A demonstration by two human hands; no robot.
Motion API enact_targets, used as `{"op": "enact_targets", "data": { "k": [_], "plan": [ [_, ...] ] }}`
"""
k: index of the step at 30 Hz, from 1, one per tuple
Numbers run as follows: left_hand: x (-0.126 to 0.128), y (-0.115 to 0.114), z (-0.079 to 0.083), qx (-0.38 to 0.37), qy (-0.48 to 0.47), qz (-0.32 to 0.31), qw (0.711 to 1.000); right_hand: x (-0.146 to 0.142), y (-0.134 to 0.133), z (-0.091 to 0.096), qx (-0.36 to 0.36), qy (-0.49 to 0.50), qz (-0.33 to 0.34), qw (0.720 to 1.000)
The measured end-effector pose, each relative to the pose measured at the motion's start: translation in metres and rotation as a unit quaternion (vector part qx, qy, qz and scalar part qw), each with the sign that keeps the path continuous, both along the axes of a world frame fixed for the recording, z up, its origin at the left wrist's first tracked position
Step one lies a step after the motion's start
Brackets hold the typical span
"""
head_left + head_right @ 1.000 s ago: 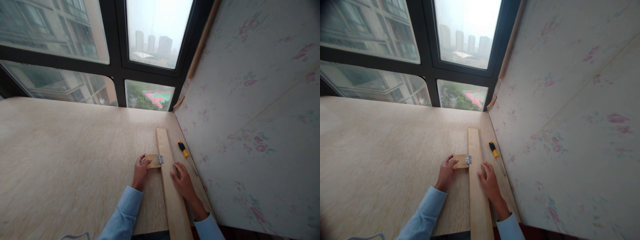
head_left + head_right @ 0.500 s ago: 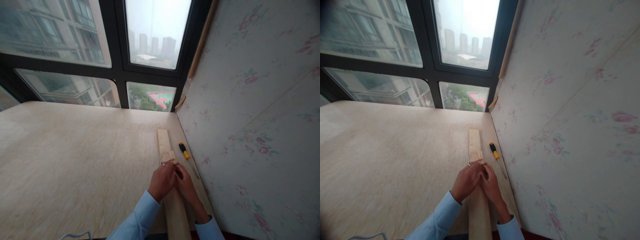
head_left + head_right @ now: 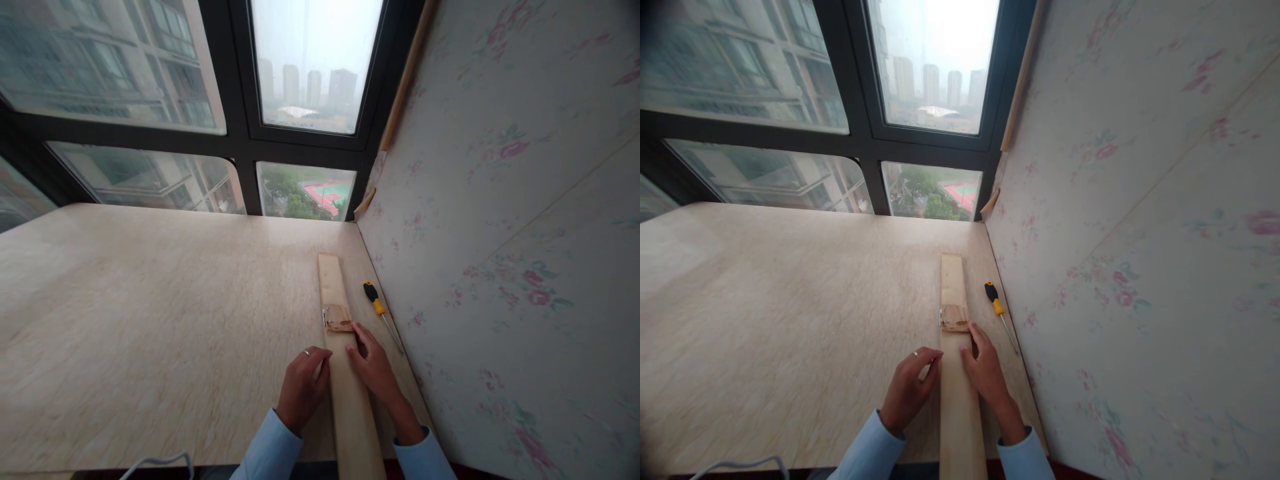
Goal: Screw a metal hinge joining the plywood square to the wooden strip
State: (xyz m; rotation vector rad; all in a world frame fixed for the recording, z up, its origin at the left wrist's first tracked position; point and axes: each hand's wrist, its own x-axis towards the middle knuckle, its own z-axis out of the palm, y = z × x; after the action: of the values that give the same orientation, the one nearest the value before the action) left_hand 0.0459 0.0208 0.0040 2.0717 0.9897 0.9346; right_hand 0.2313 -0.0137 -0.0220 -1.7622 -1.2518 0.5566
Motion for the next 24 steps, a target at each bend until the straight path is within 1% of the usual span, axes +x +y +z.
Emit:
{"op": "enact_targets", "data": {
  "k": [6, 9, 11, 14, 18, 22, 24],
  "plan": [
    [-0.013, 0.008, -0.014, -0.092, -0.066, 0.075, 0.991, -0.003, -0.004, 0.005, 0.003, 0.02, -0.004, 1.0],
    [-0.015, 0.011, -0.016, -0.159, -0.121, 0.104, 0.974, -0.007, -0.005, 0.014, 0.018, 0.023, -0.009, 1.0],
    [-0.014, 0.013, -0.012, -0.211, -0.159, 0.117, 0.957, -0.011, -0.004, 0.023, 0.037, 0.017, -0.004, 0.999],
    [-0.013, 0.016, -0.003, -0.25, -0.204, 0.122, 0.939, -0.018, -0.001, 0.037, 0.072, -0.01, 0.028, 0.997],
    [-0.008, 0.021, 0.008, -0.248, -0.229, 0.112, 0.935, -0.03, 0.007, 0.05, 0.098, -0.067, 0.077, 0.99],
    [-0.003, 0.026, 0.009, -0.266, -0.234, 0.086, 0.931, -0.044, 0.016, 0.055, 0.106, -0.091, 0.135, 0.981],
    [-0.003, 0.03, 0.007, -0.287, -0.262, 0.092, 0.917, -0.049, 0.018, 0.057, 0.108, -0.091, 0.173, 0.975]
  ]
}}
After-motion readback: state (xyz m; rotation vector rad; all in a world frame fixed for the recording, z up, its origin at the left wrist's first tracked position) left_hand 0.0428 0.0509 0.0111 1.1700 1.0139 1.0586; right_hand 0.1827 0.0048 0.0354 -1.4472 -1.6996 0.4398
